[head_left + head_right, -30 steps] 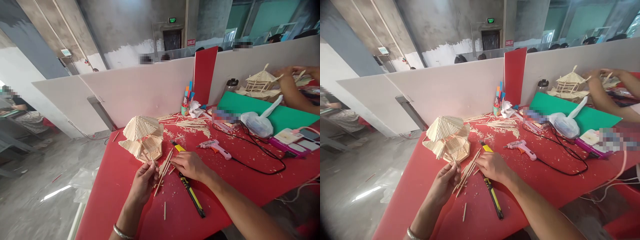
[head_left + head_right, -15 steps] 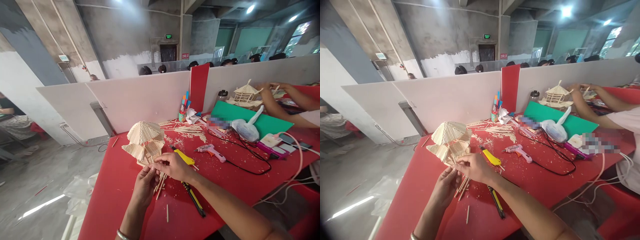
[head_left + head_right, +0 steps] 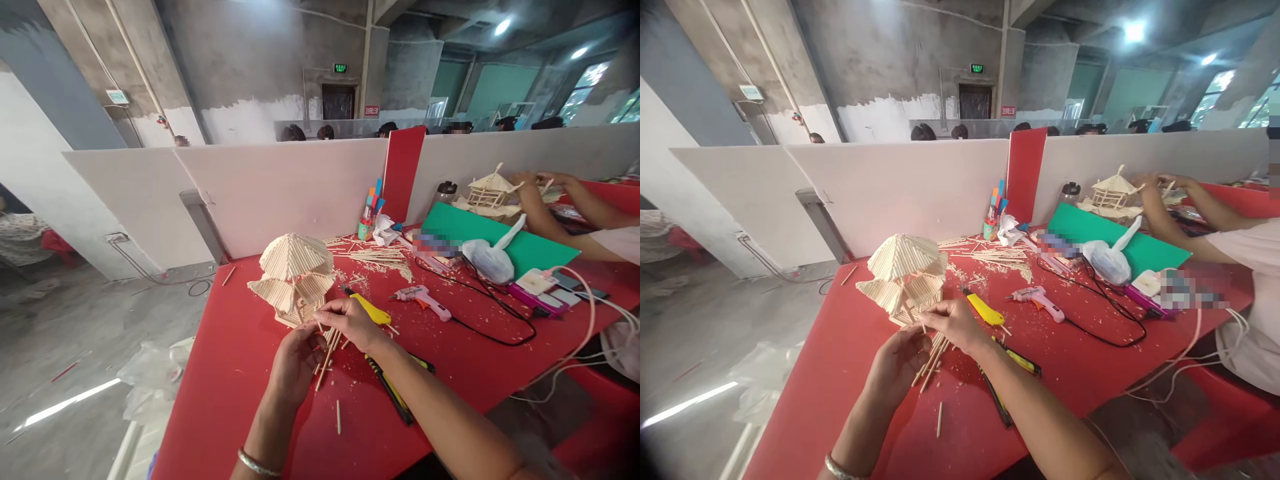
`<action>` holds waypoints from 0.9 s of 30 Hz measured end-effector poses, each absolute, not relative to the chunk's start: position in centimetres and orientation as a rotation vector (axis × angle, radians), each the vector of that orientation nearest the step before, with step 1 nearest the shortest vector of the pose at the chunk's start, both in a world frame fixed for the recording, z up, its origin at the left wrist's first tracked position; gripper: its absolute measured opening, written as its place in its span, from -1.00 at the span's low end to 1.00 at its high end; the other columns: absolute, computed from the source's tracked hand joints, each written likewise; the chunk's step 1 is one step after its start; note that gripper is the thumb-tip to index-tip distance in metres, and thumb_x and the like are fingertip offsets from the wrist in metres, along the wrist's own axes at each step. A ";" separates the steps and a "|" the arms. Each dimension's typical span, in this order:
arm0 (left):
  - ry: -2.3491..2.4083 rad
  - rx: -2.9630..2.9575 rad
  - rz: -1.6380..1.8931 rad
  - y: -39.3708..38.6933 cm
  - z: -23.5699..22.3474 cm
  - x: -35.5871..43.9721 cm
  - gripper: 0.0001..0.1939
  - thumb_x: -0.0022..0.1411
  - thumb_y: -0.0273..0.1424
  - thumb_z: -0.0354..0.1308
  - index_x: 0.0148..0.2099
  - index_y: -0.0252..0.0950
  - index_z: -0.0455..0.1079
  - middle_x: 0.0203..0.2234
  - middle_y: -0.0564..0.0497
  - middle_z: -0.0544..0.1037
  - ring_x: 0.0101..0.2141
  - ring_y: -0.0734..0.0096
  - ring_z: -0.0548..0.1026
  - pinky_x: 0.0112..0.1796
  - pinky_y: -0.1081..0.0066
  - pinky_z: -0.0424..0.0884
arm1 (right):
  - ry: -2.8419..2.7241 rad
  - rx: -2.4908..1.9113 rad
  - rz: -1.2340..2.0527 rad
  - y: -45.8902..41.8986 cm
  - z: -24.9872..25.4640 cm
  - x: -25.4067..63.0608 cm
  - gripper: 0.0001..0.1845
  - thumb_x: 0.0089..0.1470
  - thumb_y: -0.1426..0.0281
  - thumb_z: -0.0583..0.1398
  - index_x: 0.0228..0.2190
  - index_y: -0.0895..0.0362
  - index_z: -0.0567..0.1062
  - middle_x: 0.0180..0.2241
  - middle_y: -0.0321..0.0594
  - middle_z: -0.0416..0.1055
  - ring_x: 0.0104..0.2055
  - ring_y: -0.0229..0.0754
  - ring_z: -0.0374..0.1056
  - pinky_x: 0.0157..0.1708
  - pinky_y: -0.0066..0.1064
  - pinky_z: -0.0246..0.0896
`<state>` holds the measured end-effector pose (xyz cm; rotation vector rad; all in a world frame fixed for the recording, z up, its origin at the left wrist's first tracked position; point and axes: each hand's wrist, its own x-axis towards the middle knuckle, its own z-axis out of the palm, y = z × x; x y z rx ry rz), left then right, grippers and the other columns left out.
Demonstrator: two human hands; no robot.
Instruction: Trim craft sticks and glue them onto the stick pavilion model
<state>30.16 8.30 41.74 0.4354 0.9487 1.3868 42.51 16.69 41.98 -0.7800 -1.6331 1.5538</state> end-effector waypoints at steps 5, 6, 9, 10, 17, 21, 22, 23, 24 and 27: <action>0.959 0.517 1.425 8.2 41.6 30.5 -0.64 -0.11 -0.24 0.50 -0.39 -0.35 0.48 -0.64 0.12 0.36 -0.63 0.61 0.24 -0.58 0.53 0.24 | -1.678 -0.685 1.529 16.4 41.8 42.7 -0.69 0.07 0.15 0.27 -0.45 0.15 0.62 -0.50 -0.29 0.49 -0.43 -0.26 0.34 -0.37 -0.46 0.22; 0.967 0.517 1.430 8.2 41.6 30.6 -0.63 -0.14 -0.22 0.51 -0.41 -0.35 0.47 -0.64 0.12 0.36 -0.63 0.62 0.24 -0.58 0.55 0.22 | -1.697 -0.673 1.490 16.2 41.9 42.8 -0.66 0.11 0.14 0.25 -0.45 0.15 0.61 -0.51 -0.30 0.48 -0.44 -0.26 0.33 -0.40 -0.47 0.21; 1.024 0.501 1.482 8.4 41.4 30.5 -0.58 -0.19 -0.17 0.52 -0.41 -0.37 0.50 -0.62 0.09 0.40 -0.62 0.62 0.26 -0.60 0.57 0.18 | -1.767 -0.653 1.222 15.6 42.1 42.9 -0.61 0.24 0.16 0.15 -0.46 0.16 0.58 -0.52 -0.29 0.43 -0.45 -0.27 0.31 -0.44 -0.48 0.18; 1.049 0.504 1.511 8.4 41.3 30.4 -0.56 -0.19 -0.15 0.52 -0.39 -0.38 0.52 -0.63 0.09 0.40 -0.62 0.61 0.27 -0.59 0.57 0.18 | -1.789 -0.642 1.086 15.4 42.1 42.9 -0.63 0.26 0.20 0.13 -0.43 0.16 0.58 -0.50 -0.28 0.44 -0.44 -0.27 0.32 -0.42 -0.48 0.19; 1.225 0.722 1.680 8.8 41.0 30.1 -0.56 -0.01 -0.06 0.41 -0.50 -0.36 0.46 -0.71 0.12 0.32 -0.64 0.62 0.21 -0.58 0.57 0.16 | -1.946 -0.512 0.345 14.7 41.6 42.7 -0.74 0.29 0.45 0.10 -0.10 0.16 0.56 -0.28 -0.16 0.57 -0.28 -0.23 0.47 -0.22 -0.47 0.32; 1.280 0.756 1.775 9.4 41.3 30.5 -0.56 0.01 -0.06 0.39 -0.53 -0.34 0.41 -0.69 0.13 0.33 -0.64 0.62 0.21 -0.59 0.56 0.16 | -1.970 -0.508 0.269 14.7 41.7 42.7 -0.71 0.29 0.46 0.08 -0.05 0.16 0.54 -0.23 -0.16 0.59 -0.25 -0.21 0.50 -0.21 -0.45 0.35; 1.289 0.752 1.795 9.5 41.3 30.6 -0.56 0.01 -0.06 0.39 -0.53 -0.34 0.40 -0.69 0.13 0.34 -0.64 0.62 0.21 -0.59 0.55 0.16 | -1.967 -0.508 0.266 14.7 41.7 42.8 -0.71 0.29 0.46 0.08 -0.05 0.16 0.53 -0.24 -0.16 0.59 -0.26 -0.21 0.50 -0.21 -0.44 0.35; 1.300 0.749 1.809 9.6 41.4 30.7 -0.56 0.01 -0.06 0.39 -0.53 -0.34 0.40 -0.68 0.13 0.35 -0.65 0.62 0.21 -0.60 0.55 0.16 | -1.962 -0.508 0.267 14.8 41.8 42.8 -0.71 0.29 0.46 0.08 -0.05 0.16 0.53 -0.24 -0.16 0.59 -0.27 -0.21 0.50 -0.21 -0.44 0.35; 1.312 0.747 1.818 9.8 41.4 30.8 -0.56 0.00 -0.06 0.39 -0.53 -0.34 0.40 -0.67 0.13 0.35 -0.65 0.62 0.21 -0.60 0.55 0.16 | -1.956 -0.509 0.272 14.8 41.8 42.8 -0.71 0.29 0.46 0.08 -0.05 0.16 0.53 -0.24 -0.16 0.59 -0.27 -0.21 0.50 -0.21 -0.44 0.35; 1.354 0.731 1.842 10.1 41.4 31.0 -0.54 -0.02 -0.05 0.40 -0.54 -0.34 0.40 -0.68 0.12 0.37 -0.65 0.62 0.22 -0.61 0.55 0.16 | -1.950 -0.523 0.302 14.9 41.6 42.9 -0.69 0.30 0.45 0.06 -0.03 0.15 0.52 -0.22 -0.16 0.58 -0.25 -0.22 0.49 -0.20 -0.45 0.35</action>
